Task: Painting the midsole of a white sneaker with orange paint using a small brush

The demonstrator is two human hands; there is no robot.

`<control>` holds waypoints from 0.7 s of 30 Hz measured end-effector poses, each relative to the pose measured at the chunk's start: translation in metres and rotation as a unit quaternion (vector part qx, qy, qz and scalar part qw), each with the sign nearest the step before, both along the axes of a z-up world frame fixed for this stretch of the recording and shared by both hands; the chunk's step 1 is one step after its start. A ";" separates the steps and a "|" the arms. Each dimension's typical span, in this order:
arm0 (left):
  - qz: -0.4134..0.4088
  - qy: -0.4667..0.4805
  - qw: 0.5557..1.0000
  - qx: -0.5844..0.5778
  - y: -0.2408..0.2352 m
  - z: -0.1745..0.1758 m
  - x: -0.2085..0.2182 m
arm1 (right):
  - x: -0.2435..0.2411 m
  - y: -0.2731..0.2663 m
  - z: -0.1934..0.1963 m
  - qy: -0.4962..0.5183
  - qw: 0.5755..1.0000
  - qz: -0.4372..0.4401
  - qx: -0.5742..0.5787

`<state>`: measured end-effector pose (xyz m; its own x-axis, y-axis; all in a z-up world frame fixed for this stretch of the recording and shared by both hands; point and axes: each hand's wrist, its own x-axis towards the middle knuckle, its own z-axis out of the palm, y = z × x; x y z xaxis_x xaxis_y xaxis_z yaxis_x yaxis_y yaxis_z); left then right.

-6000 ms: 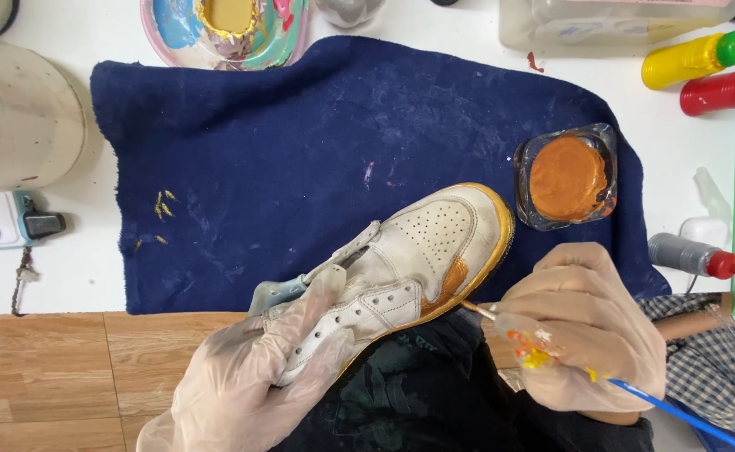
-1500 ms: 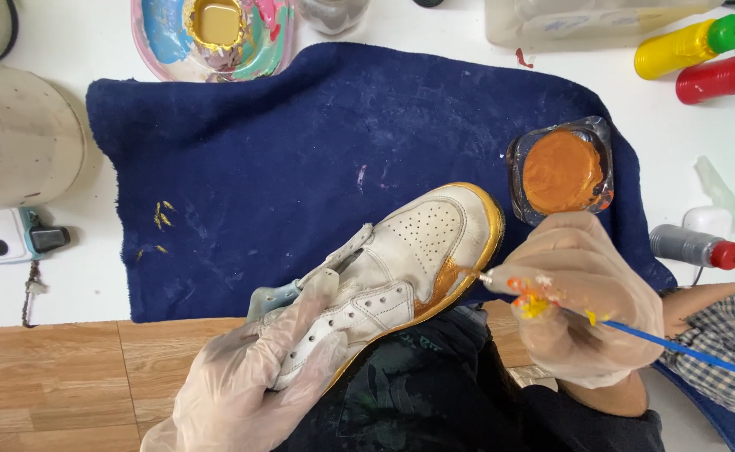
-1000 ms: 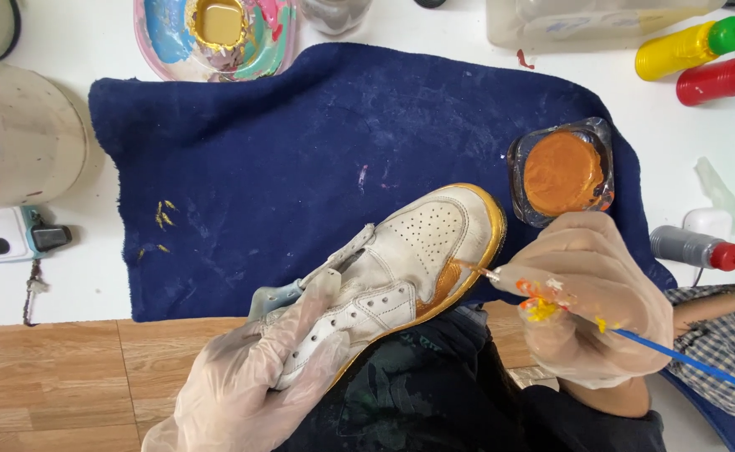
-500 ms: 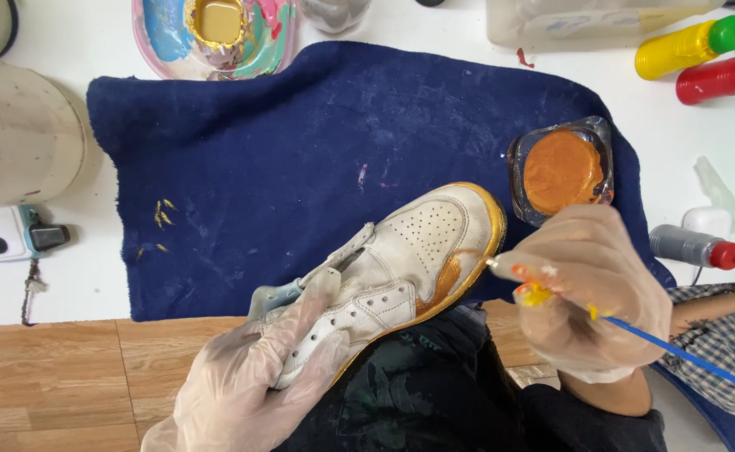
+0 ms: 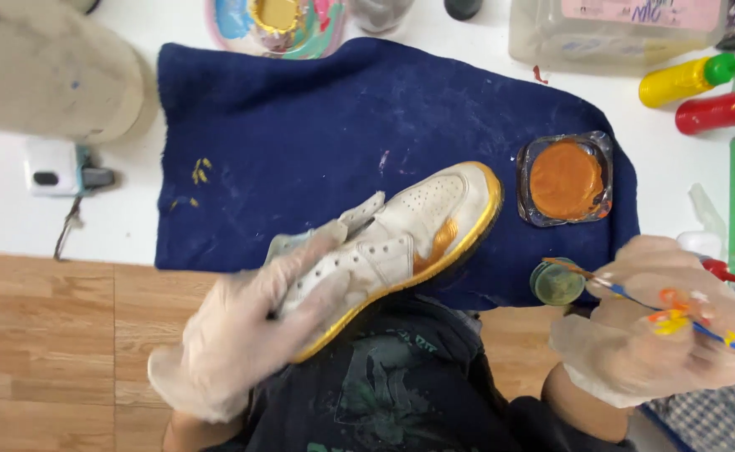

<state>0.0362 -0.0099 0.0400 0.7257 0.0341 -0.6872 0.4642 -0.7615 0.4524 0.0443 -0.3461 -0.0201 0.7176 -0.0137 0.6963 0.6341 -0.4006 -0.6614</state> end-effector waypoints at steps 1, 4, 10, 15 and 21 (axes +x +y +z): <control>0.069 0.046 0.996 -0.022 -0.003 0.010 0.006 | -0.004 -0.013 -0.006 0.006 0.999 0.027 0.033; 0.189 0.101 0.975 -0.053 -0.009 0.039 0.019 | -0.017 -0.044 -0.028 0.027 0.994 0.011 0.108; 0.253 0.098 0.961 -0.052 -0.010 0.047 0.014 | -0.023 -0.083 -0.056 0.081 0.975 -0.041 0.201; 0.266 0.081 0.958 -0.069 -0.010 0.046 0.012 | -0.009 -0.104 -0.083 0.067 0.984 -0.101 0.129; 0.279 0.090 0.954 -0.065 -0.010 0.042 0.015 | 0.007 -0.097 -0.092 0.129 0.945 -0.112 0.278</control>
